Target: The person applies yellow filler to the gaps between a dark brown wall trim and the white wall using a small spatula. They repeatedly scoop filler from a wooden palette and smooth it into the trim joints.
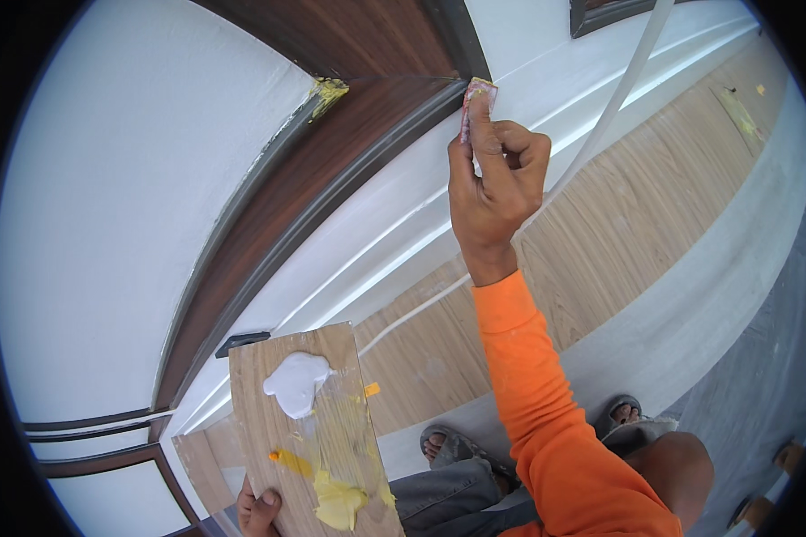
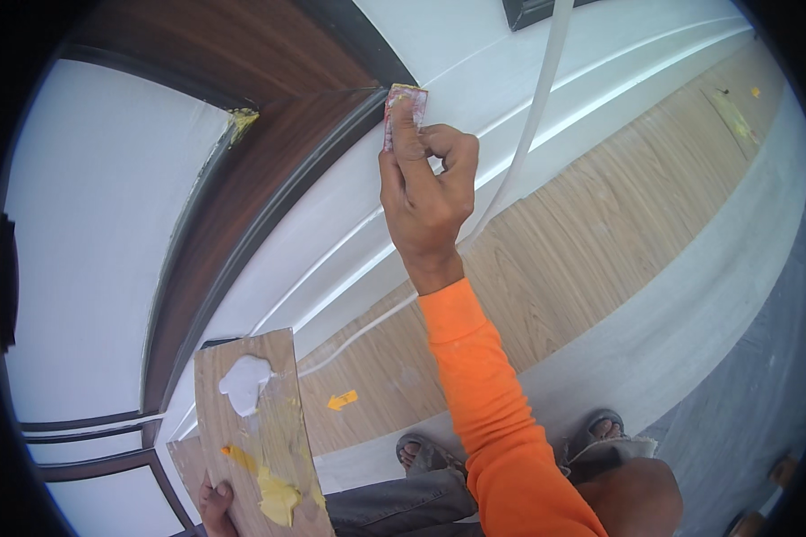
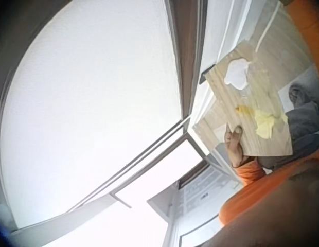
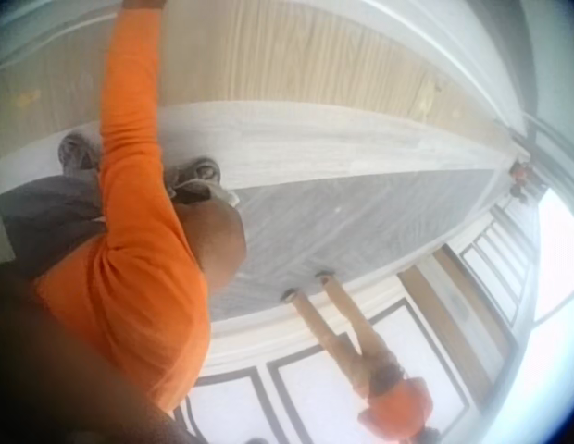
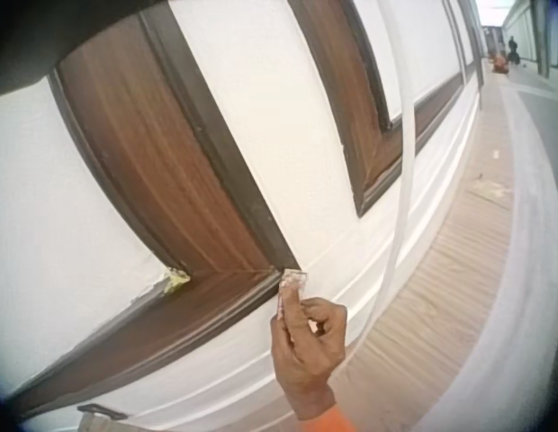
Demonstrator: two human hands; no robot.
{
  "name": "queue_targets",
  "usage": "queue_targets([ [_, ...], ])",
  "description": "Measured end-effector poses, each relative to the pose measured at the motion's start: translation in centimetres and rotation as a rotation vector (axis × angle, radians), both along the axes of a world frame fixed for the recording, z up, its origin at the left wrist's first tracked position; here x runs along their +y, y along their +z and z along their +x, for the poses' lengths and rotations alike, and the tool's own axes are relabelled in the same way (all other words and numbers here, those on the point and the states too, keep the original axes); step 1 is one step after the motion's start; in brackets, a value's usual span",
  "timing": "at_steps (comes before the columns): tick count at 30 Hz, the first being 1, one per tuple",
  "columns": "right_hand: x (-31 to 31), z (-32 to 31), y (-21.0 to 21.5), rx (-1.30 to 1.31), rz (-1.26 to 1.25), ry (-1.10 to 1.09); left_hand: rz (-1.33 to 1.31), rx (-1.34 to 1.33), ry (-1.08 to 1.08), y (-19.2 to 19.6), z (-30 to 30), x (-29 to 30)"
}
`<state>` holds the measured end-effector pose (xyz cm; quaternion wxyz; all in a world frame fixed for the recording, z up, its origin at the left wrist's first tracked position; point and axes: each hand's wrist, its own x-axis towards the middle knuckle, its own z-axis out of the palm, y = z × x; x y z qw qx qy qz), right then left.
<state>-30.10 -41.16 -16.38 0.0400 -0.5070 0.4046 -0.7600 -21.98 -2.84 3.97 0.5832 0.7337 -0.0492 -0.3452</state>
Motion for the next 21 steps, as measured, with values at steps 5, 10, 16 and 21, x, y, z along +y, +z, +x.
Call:
queue_targets([
  [5,0.4,-1.1,-0.2,0.032,0.009,0.059,0.005,-0.008,-0.016,-0.3,0.3,0.8],
  [10,1.3,-3.1,0.6,0.023,0.014,0.051,0.005,-0.015,-0.029,-0.3,0.5,1.6],
  [16,0.2,-2.3,0.8,0.024,-0.009,0.048,0.008,-0.016,-0.039,-0.2,0.0,1.1],
  [21,0.9,-2.8,0.8,0.065,-0.006,0.026,-0.013,-0.002,-0.015,0.1,-0.3,0.5],
])
